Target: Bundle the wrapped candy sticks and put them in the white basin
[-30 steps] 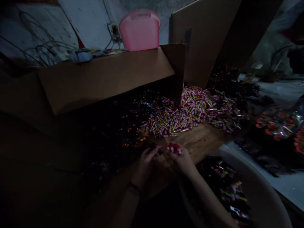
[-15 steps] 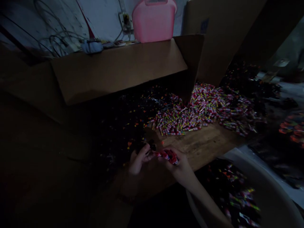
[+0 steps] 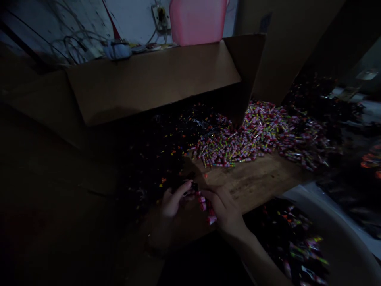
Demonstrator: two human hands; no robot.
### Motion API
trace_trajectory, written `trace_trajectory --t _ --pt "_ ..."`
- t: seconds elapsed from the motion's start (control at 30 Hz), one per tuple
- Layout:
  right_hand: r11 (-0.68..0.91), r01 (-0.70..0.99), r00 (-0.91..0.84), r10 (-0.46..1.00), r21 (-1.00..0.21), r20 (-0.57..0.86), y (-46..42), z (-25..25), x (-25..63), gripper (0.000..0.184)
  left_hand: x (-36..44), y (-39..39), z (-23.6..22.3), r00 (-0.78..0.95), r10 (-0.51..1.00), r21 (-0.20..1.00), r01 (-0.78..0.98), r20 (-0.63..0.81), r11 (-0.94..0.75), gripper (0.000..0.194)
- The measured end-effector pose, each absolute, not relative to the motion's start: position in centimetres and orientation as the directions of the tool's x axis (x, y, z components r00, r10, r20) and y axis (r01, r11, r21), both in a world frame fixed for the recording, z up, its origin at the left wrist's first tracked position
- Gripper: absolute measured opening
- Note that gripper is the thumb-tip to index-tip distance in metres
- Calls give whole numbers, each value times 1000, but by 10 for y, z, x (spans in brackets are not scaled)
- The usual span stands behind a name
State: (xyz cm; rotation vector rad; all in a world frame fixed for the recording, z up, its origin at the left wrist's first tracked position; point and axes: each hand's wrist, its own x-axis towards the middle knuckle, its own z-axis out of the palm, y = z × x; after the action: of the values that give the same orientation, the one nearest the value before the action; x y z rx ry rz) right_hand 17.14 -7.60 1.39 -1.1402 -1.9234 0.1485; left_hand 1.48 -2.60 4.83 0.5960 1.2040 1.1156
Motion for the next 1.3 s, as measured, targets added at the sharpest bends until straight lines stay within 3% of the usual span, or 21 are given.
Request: trace_trajectory --t 0.1,0.37,0.47,0.6,0.7,0.77,0.83,0.93,1.03,1.17,1.3 --pt "578 676 -251 763 -456 595 -79 11 171 31 12 -27 45 -26 903 863 -306 -429 402 33" --pt "526 692 -175 787 -495 591 -85 1 172 32 13 -35 26 8 915 884 -255 -402 391 30" --pt "453 703 -178 858 -548 481 -87 -13 181 30 17 -46 9 -15 915 896 -212 -403 391 29" --pt "251 683 -136 966 -686 218 -86 -33 212 28 11 -55 -1 283 891 934 61 -354 352 39" --pt "205 694 -74 974 -690 216 -83 -39 241 25 0 -44 5 373 862 927 280 -343 248 36" --pt "194 726 -8 962 -659 274 -79 -38 256 20 -6 -27 8 238 937 909 387 -258 152 30" --pt "171 732 54 950 -659 307 -74 -34 262 19 -8 -6 6 104 993 833 552 -48 -18 27" --pt "79 635 144 965 -768 218 -66 -22 252 23 -8 20 -4 117 982 688 701 148 -187 34" --pt "-8 410 167 984 -912 67 -60 -10 227 33 -6 29 -11 96 984 727 663 153 -178 32" --pt "-132 215 43 991 -968 -126 -56 5 198 29 -4 23 -7 6 987 822 553 158 -134 25" --pt "-110 159 10 994 -981 -110 -50 21 188 30 -2 8 13 117 989 912 388 92 -131 25"
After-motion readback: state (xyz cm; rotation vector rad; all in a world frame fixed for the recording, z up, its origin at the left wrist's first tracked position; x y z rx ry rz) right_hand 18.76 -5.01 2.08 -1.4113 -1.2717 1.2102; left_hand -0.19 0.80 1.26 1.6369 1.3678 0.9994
